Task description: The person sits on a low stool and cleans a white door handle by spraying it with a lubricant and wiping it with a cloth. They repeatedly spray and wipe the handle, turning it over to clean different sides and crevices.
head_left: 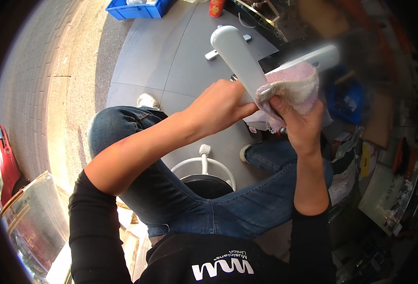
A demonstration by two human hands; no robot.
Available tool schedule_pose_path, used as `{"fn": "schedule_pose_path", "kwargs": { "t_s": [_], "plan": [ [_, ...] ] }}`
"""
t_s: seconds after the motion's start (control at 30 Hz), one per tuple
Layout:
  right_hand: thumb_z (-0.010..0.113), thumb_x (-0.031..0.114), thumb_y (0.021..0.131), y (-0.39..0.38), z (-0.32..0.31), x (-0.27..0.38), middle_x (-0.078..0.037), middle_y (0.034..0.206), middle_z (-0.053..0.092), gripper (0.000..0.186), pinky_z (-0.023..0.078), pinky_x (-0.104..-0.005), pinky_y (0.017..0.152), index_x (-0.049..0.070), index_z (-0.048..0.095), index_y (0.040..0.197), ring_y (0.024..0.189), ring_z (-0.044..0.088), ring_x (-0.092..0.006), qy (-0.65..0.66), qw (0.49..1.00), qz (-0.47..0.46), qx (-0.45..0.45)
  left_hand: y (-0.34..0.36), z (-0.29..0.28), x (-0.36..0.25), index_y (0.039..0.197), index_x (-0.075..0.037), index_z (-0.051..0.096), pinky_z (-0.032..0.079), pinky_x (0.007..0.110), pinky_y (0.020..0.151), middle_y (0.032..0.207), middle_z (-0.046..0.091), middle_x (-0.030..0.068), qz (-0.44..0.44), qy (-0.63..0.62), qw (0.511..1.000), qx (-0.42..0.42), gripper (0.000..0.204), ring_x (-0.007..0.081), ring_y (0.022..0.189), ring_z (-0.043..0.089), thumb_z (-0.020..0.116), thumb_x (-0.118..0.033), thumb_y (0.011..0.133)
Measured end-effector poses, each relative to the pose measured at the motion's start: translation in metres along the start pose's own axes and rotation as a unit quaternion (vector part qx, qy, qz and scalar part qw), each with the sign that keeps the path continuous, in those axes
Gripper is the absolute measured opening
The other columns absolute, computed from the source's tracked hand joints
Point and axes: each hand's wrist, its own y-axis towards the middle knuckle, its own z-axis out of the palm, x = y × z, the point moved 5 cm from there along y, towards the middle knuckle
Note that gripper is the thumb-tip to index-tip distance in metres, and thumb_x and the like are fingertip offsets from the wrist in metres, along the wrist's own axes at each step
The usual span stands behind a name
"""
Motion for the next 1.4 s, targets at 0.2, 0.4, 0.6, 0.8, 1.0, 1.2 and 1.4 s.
{"fn": "schedule_pose_path", "kwargs": {
  "t_s": [0.2,0.4,0.6,0.8,1.0,1.2,1.4],
  "plan": [
    [0.069,0.006,0.08,0.004,0.014,-0.002,-0.005,0.088,0.066,0.02,0.048,-0.0233,0.07,-0.003,0.063,0.097,0.078,0.059,-0.0087,-0.001,0.999,-0.007,-0.038,-0.003,-0.009,0.003,0.102,0.0,0.053,0.047,0.038,0.052,0.063,0.058,0.0163,-0.091,-0.067,0.994,0.014,0.027,0.0312,0.054,0.058,0.059,-0.014,0.08],
    [0.069,0.006,0.076,0.011,0.012,-0.021,-0.011,0.088,0.067,0.024,0.051,-0.0303,0.07,-0.005,0.062,0.096,0.078,0.064,-0.0171,-0.055,0.998,0.036,0.02,0.007,-0.012,0.005,0.089,0.001,0.05,0.04,0.027,0.04,0.055,0.051,0.0047,-0.234,-0.229,0.938,0.117,0.011,0.0122,0.044,0.051,0.051,-0.007,0.081],
    [0.066,0.034,0.063,0.004,0.034,-0.06,-0.02,0.064,0.061,0.031,0.047,-0.0432,0.059,0.003,0.064,0.063,0.061,0.062,-0.0324,-0.425,0.904,-0.013,-0.043,-0.006,0.021,0.031,0.06,-0.002,0.052,0.036,0.027,0.036,0.048,0.048,0.0,-0.246,-0.074,0.961,0.104,0.021,0.0111,0.041,0.047,0.049,-0.002,0.08],
    [0.063,0.026,0.066,-0.01,0.012,-0.054,-0.017,0.082,0.061,0.027,0.039,-0.042,0.08,0.0,0.061,0.074,0.088,0.055,-0.0297,-0.476,0.856,-0.07,-0.189,-0.006,0.075,0.051,0.099,0.001,0.045,0.037,0.025,0.037,0.063,0.05,0.0063,-0.193,-0.015,0.961,0.198,0.018,0.0116,0.043,0.045,0.043,-0.014,0.089],
    [0.066,0.02,0.061,-0.019,-0.012,-0.024,-0.019,0.076,0.059,0.026,0.042,-0.0424,0.075,-0.004,0.056,0.066,0.081,0.055,-0.0329,-0.4,0.894,-0.043,-0.198,-0.017,0.106,0.101,0.087,0.0,0.05,0.037,0.026,0.033,0.058,0.048,0.0048,-0.285,-0.193,0.925,0.164,0.025,0.0131,0.041,0.047,0.046,-0.024,0.089],
    [0.066,0.019,0.056,-0.029,-0.038,0.001,-0.023,0.059,0.055,0.029,0.045,-0.0407,0.056,-0.004,0.05,0.051,0.055,0.055,-0.035,-0.274,0.941,-0.017,-0.197,-0.008,0.095,0.019,0.074,-0.008,0.046,0.037,0.026,0.032,0.057,0.048,0.0042,-0.349,-0.405,0.818,0.212,0.023,0.0142,0.038,0.046,0.052,-0.029,0.082],
    [0.07,0.046,0.057,-0.02,-0.045,-0.016,-0.014,0.05,0.054,0.039,0.034,-0.0514,0.056,0.007,0.064,0.057,0.048,0.051,-0.028,-0.495,0.853,-0.144,-0.087,-0.006,0.108,0.045,0.06,-0.018,0.043,0.022,0.021,0.03,0.046,0.034,-0.0051,-0.395,-0.299,0.861,0.114,0.031,0.0068,0.034,0.032,0.054,-0.038,0.082]
  ]
}}
